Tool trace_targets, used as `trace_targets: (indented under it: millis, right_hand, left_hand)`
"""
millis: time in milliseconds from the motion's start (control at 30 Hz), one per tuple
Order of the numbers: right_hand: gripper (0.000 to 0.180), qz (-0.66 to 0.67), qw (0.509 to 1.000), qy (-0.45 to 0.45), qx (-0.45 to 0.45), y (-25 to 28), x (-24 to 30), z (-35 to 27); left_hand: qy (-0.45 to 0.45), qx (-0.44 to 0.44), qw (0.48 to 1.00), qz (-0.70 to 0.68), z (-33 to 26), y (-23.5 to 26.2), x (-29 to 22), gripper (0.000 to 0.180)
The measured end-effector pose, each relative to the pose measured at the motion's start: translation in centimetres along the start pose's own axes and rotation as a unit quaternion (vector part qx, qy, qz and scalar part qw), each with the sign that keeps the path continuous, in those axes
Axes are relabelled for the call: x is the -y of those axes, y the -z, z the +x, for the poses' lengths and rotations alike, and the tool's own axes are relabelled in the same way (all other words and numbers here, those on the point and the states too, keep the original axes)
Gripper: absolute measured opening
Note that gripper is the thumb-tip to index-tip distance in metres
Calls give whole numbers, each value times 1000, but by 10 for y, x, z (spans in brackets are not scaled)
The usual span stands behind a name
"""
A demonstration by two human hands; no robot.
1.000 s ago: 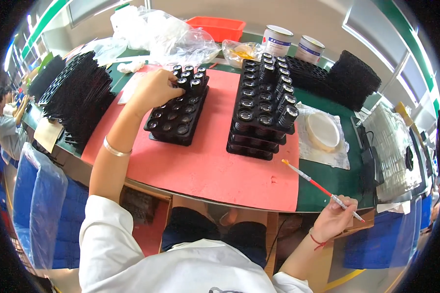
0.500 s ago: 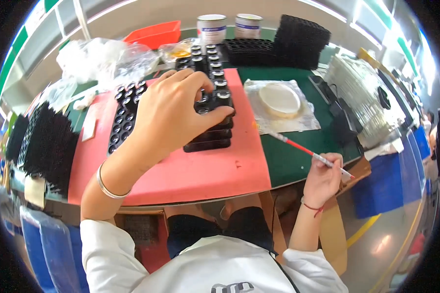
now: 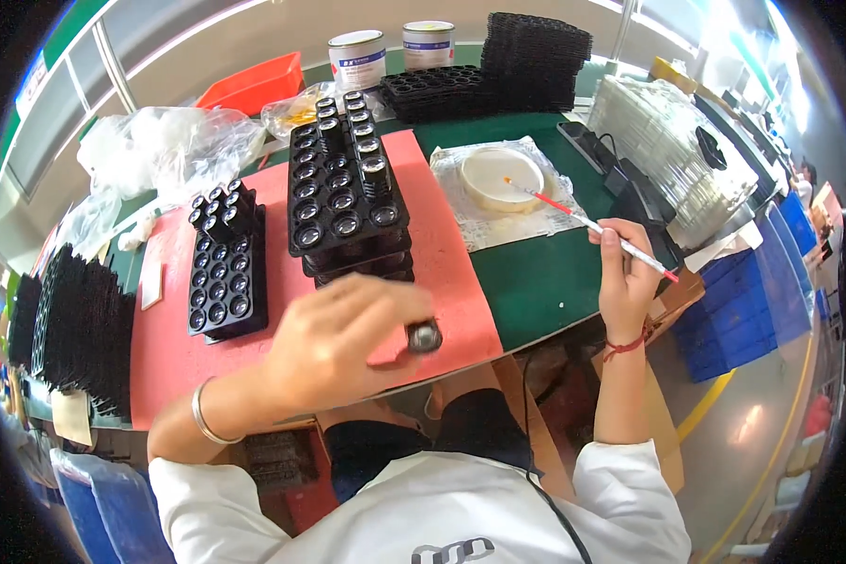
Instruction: Applying orange sealant to small black components with a brush.
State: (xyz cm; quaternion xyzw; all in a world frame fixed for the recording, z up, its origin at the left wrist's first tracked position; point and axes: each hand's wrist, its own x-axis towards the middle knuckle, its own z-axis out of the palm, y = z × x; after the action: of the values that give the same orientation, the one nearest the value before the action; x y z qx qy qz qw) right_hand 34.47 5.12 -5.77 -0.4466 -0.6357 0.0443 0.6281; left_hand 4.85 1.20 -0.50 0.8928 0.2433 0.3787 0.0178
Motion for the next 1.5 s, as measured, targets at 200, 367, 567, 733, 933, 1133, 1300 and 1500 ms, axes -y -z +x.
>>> trace_targets:
  millis: [200, 367, 567, 733, 933, 1133, 1300, 1500]
  right_hand:
    - [15, -43, 999, 23, 4, -11, -8, 2]
    - [20, 49, 996, -63, -26, -16, -12, 4]
    - [22, 289, 937, -139, -135, -6, -18, 1]
    - [16, 478, 864, -118, -103, 13, 6, -25]
    - [18, 441, 894, -71, -17, 6, 37, -49]
    - [22, 358, 933, -26, 37, 4, 37, -52]
    - [23, 300, 953, 18, 49, 6, 37, -53]
    - [21, 308, 949, 33, 63, 9, 31, -51]
  left_hand:
    - [105, 75, 990, -54, -40, -15, 19, 37]
    - [194, 120, 964, -137, -39, -18, 19, 32]
    - [407, 80, 818, -398, -42, -15, 16, 25]
    - [456, 33, 748, -482, -42, -14, 23, 25]
    - [467, 25, 718, -515, -40, -11, 24, 26]
    - [454, 19, 719, -527, -43, -12, 24, 25]
    - [456, 21, 713, -533, -42, -10, 22, 24]
    - [433, 41, 696, -572, -42, -12, 24, 24]
